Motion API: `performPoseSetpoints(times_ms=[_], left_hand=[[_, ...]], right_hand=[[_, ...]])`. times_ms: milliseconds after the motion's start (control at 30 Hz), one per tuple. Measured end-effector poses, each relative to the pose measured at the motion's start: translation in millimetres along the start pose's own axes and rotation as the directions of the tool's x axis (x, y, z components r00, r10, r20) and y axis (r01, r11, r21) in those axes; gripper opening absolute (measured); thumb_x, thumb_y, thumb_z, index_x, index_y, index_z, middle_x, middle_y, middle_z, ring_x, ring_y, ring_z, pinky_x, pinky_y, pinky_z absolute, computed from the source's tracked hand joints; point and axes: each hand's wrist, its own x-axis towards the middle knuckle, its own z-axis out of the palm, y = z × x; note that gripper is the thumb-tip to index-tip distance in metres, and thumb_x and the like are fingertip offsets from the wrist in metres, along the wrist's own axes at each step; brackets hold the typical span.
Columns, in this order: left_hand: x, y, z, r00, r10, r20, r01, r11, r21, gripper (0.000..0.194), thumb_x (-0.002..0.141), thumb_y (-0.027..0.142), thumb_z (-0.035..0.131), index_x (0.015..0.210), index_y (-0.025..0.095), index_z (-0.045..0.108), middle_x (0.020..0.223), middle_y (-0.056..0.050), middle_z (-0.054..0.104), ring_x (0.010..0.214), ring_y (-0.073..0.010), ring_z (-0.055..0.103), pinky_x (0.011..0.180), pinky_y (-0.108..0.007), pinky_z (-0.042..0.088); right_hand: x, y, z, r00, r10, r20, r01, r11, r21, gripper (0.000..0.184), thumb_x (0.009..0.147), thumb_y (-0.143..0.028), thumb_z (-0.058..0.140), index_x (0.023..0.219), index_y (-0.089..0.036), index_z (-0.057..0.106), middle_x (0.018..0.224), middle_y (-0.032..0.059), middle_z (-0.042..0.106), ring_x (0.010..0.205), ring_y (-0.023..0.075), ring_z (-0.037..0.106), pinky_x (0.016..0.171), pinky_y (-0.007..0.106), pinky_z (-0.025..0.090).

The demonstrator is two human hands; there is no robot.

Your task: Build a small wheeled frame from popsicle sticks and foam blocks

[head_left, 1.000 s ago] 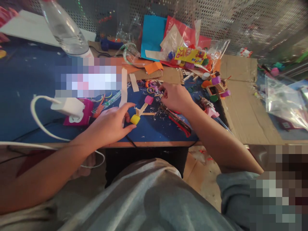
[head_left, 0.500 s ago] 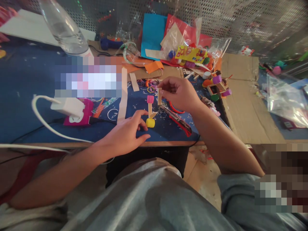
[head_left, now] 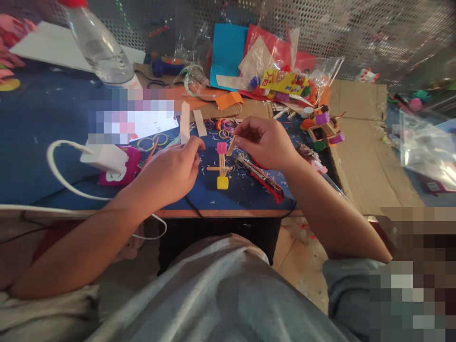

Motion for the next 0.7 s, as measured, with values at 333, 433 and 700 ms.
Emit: performPoseSetpoints(times_ms=[333, 433, 700], left_hand=[[3.1, 32.0, -11.5, 0.972, -0.087, -0.219, 0.134, 0.969, 0.206, 0.044, 0.112, 0.011, 0.045, 0.153, 0.013, 0.063, 0.114, -0.02, 0.081, 0.109, -0.0386, 0.081, 0.093, -0.05, 0.065], [5.3, 46.7, -18.1, 0.942, -0.09, -0.324, 0.133, 0.985, 0.112, 0.044, 0.112, 0.01, 0.045, 0.151, 0.018, 0.062, 0.114, -0.017, 0.081, 0.109, -0.0358, 0.08, 0.096, -0.049, 0.065], [35.4, 81.5, -53.8, 0.851, -0.17, -0.497, 0.146, 0.985, -0.088, 0.047, 0.107, 0.001, 0.043, 0.144, 0.027, 0.057, 0.146, -0.017, 0.076, 0.135, -0.0383, 0.076, 0.112, -0.054, 0.06]], right_hand=[[-2.4, -10.8, -7.7, 1.0, 0.004, -0.017, -0.004, 1.0, -0.016, 0.01, 0.09, -0.027, 0.079, 0.094, -0.019, 0.083, 0.077, 0.0015, 0.074, 0.067, 0.0145, 0.058, 0.066, 0.034, 0.048], [-3.7, -11.3, -11.1, 0.999, -0.01, -0.041, 0.008, 0.999, -0.032, 0.008, 0.089, -0.024, 0.079, 0.093, -0.019, 0.083, 0.075, 0.0011, 0.072, 0.065, 0.0141, 0.055, 0.064, 0.034, 0.047], [-5.2, -10.7, -22.2, 0.994, -0.051, -0.095, 0.042, 0.995, -0.094, 0.005, 0.088, -0.021, 0.076, 0.09, -0.021, 0.081, 0.067, -0.0017, 0.065, 0.059, 0.0133, 0.051, 0.06, 0.034, 0.042]])
